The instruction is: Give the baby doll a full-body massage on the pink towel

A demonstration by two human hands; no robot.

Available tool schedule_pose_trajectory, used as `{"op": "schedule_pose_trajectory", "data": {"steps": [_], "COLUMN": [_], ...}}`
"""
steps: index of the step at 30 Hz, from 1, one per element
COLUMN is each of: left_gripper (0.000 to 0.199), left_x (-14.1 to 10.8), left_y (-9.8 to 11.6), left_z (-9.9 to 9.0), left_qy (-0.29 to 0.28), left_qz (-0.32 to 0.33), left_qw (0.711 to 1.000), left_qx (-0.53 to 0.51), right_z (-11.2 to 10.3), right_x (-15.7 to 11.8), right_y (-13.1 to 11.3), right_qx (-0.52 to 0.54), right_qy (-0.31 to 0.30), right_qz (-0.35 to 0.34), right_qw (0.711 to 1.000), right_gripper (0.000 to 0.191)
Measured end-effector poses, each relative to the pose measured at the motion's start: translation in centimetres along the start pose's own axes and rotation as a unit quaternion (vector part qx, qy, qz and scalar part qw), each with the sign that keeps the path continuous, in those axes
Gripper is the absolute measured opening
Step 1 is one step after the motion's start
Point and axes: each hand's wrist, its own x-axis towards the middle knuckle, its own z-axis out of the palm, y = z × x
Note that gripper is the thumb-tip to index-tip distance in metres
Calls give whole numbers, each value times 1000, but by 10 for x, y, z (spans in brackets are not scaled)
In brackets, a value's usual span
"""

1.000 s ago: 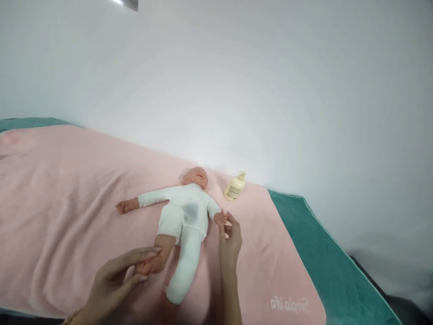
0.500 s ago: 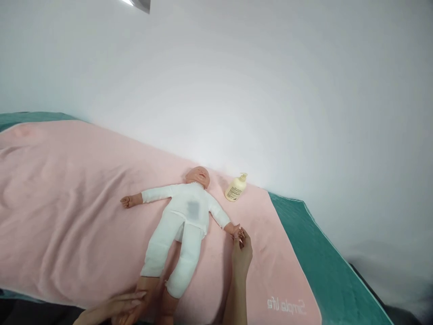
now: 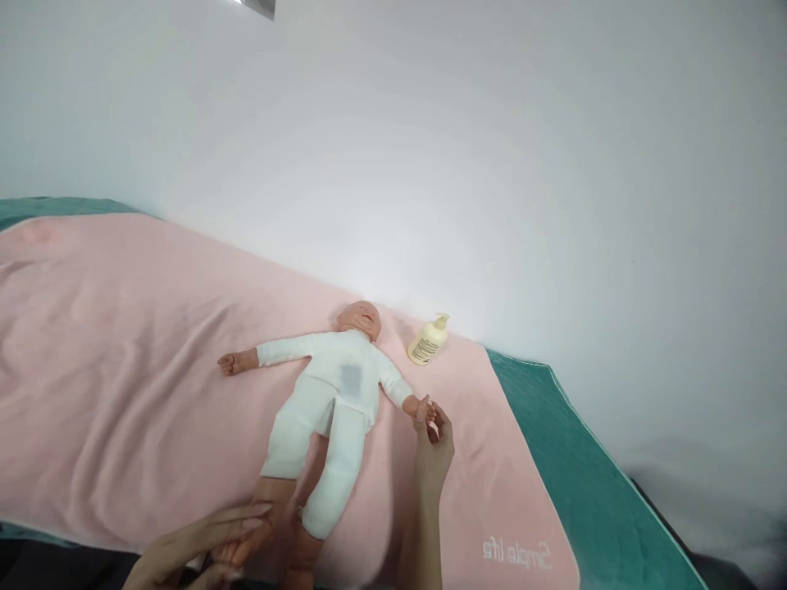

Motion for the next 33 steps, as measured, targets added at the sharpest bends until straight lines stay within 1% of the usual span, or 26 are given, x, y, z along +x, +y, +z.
{"op": "schedule_pose_trajectory", "data": {"steps": [2, 3, 5, 7, 9, 12, 14, 16, 18, 21, 23, 25, 27, 30, 33], "left_gripper": [28, 28, 30, 29, 26, 24, 26, 27, 28, 24, 23, 26, 29, 36, 50], "left_x": [16, 24, 43, 61, 78, 100, 111, 118, 119, 110, 100, 86, 71, 49, 27], "left_y": [5, 7, 12, 17, 23, 29, 31, 31, 31, 30, 29, 27, 25, 19, 7], "left_z": [0, 0, 2, 8, 15, 26, 32, 35, 37, 34, 29, 20, 9, -5, -11], "left_qy": [-4, 2, 25, 47, 70, 91, 91, 90, 89, 81, 65, 35, 4, -42, -91], "left_qz": [21, 26, 23, 14, -3, -35, -50, -57, -56, -33, -1, 40, 80, 140, 185], "left_qw": [1000, 1000, 999, 998, 995, 989, 985, 981, 980, 985, 991, 997, 997, 986, 971], "left_qx": [-5, -11, -29, -49, -68, -108, -138, -160, -168, -151, -116, -62, 2, 83, 118], "right_z": [10, 16, 28, 41, 55, 70, 76, 76, 73, 63, 53, 42, 31, 13, -4], "right_x": [-6, -9, -15, -22, -31, -40, -44, -44, -42, -34, -25, -15, -4, 14, 31], "right_y": [-6, -7, -8, -6, -2, 2, 4, 4, 3, 1, -1, -3, -4, -4, 2], "right_qx": [-4, -12, -37, -66, -98, -143, -162, -171, -170, -156, -149, -144, -143, -143, -143], "right_qy": [-7, -12, -34, -74, -118, -162, -175, -178, -179, -168, -143, -109, -75, -46, -31], "right_qz": [-31, -62, -152, -250, -324, -386, -400, -401, -395, -361, -315, -265, -219, -140, -62], "right_qw": [999, 998, 987, 963, 934, 897, 885, 882, 885, 904, 926, 947, 962, 979, 987], "right_gripper": [50, 46, 37, 31, 30, 32, 33, 33, 31, 30, 30, 32, 36, 45, 51]}}
